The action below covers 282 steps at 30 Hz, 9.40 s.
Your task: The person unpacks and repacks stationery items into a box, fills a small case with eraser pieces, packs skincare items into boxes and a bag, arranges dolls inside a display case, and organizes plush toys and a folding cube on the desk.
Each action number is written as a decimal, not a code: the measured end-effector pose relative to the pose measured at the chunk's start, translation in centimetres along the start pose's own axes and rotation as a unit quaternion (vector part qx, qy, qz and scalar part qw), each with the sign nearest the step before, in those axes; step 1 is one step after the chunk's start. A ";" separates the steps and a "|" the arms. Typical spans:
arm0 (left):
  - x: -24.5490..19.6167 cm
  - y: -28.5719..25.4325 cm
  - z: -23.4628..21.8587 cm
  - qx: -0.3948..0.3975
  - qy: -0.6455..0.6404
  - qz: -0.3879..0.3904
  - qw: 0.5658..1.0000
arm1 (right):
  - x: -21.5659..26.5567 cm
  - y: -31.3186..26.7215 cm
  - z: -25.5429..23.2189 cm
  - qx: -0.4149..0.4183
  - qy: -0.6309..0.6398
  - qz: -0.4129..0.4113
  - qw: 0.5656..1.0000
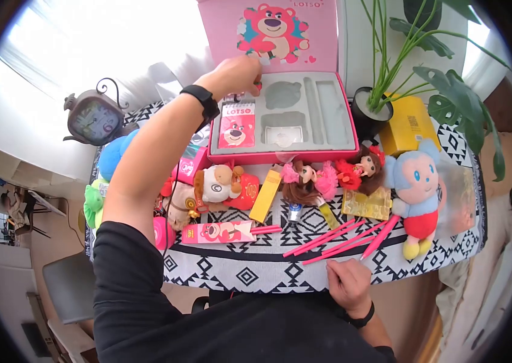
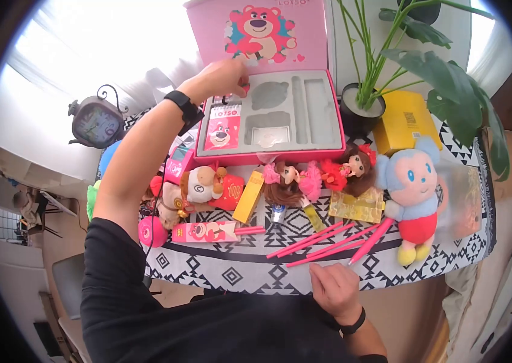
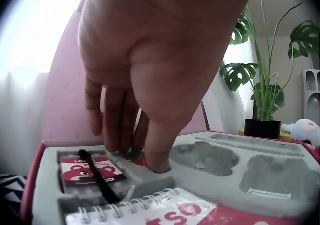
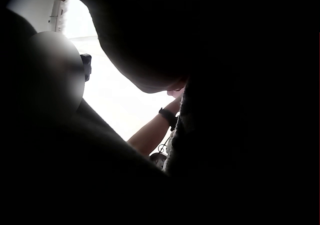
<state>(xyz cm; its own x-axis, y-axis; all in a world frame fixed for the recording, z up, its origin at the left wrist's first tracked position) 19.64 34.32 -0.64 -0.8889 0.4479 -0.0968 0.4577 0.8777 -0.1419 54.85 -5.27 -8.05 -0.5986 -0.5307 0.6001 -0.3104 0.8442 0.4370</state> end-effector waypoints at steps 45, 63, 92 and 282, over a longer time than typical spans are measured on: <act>-30.7 -26.3 4.1 -0.168 0.054 0.232 0.957 | 0.6 -0.8 -0.1 -0.060 0.007 -0.025 0.998; -21.4 -37.9 6.9 -0.288 -0.121 0.046 0.949 | 1.0 -0.6 -0.1 -0.065 -0.014 -0.040 0.997; 4.6 -2.7 0.4 0.020 -0.019 0.027 0.999 | 0.3 -0.1 0.1 -0.009 -0.021 0.015 1.000; -26.1 -30.1 14.0 -0.303 -0.395 -0.032 0.867 | 0.6 9.0 -0.1 -0.018 0.000 0.046 0.999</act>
<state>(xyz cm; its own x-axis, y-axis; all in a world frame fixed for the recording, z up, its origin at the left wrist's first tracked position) 29.40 -6.20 -7.65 -0.5107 0.3491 -0.7857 0.1004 0.9318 0.3487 51.79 1.97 -3.65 -0.6228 -0.4503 0.6398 -0.2263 0.8865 0.4036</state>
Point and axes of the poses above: each hand's wrist, its own y-axis towards the middle knuckle, its own z-axis out of the palm, x = y × z, the point moved 6 cm from there along y, towards the middle knuckle, and after that the axes turned 7 degrees about z, right-handed, at the moved point
